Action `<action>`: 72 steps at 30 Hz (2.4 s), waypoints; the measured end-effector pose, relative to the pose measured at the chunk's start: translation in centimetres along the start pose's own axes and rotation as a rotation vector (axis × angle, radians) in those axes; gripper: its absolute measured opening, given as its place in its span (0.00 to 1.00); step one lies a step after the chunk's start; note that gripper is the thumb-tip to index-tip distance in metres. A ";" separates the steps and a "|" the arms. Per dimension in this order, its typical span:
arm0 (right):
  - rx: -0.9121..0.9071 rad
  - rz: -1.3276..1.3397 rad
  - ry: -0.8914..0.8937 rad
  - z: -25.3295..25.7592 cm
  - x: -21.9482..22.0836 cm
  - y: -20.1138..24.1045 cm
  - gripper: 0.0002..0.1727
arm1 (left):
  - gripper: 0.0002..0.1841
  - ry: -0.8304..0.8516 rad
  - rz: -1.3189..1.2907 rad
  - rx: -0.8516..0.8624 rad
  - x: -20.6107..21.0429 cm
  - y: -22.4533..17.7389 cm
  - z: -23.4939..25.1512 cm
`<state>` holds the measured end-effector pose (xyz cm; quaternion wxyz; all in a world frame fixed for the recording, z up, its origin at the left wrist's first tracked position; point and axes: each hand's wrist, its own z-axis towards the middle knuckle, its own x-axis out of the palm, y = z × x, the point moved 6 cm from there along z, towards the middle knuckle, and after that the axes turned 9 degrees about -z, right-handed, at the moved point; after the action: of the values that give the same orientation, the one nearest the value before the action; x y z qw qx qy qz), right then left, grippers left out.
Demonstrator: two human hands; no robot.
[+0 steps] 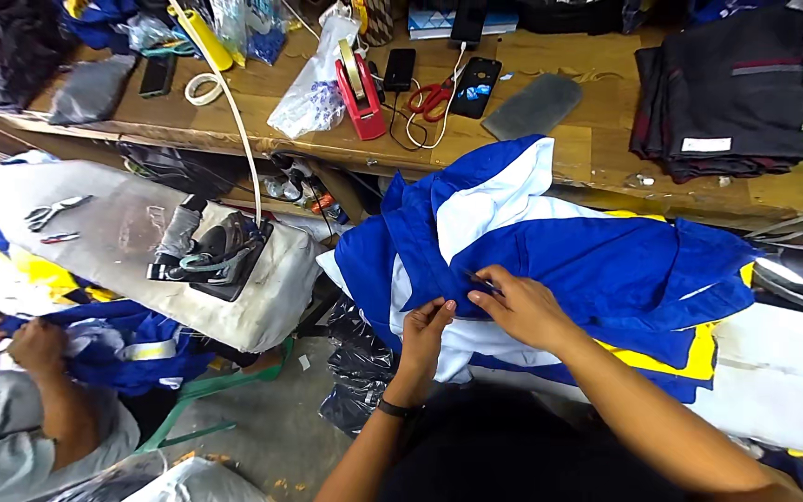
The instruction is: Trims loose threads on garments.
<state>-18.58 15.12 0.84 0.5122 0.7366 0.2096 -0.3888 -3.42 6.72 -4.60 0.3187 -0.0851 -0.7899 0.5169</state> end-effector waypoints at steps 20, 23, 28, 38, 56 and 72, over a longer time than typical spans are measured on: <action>-0.584 -0.441 -0.091 -0.4 -7.3 3.1 0.30 | 0.10 0.314 0.138 -0.030 1.7 -4.7 0.5; -0.684 -0.632 -0.091 -0.5 -8.5 5.1 0.29 | 0.11 0.327 0.190 -0.002 2.3 -5.1 0.5; -0.743 -0.766 -0.033 0.2 -8.3 6.6 0.28 | 0.08 0.332 0.273 0.060 2.5 -5.1 0.8; -0.743 -0.828 0.064 1.3 -7.2 7.2 0.29 | 0.06 0.327 0.374 0.108 2.7 -5.2 0.8; -0.542 -0.802 0.413 3.4 -6.7 7.3 0.28 | 0.08 0.352 0.594 0.187 2.2 -5.4 0.6; -0.573 -0.816 0.482 3.6 -6.0 7.8 0.27 | 0.07 0.357 0.681 0.254 2.6 -5.7 0.5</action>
<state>-17.97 9.32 9.56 0.4374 0.4950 0.6867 -0.3035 -4.64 5.01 1.32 0.2692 -0.3903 -0.5786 0.6637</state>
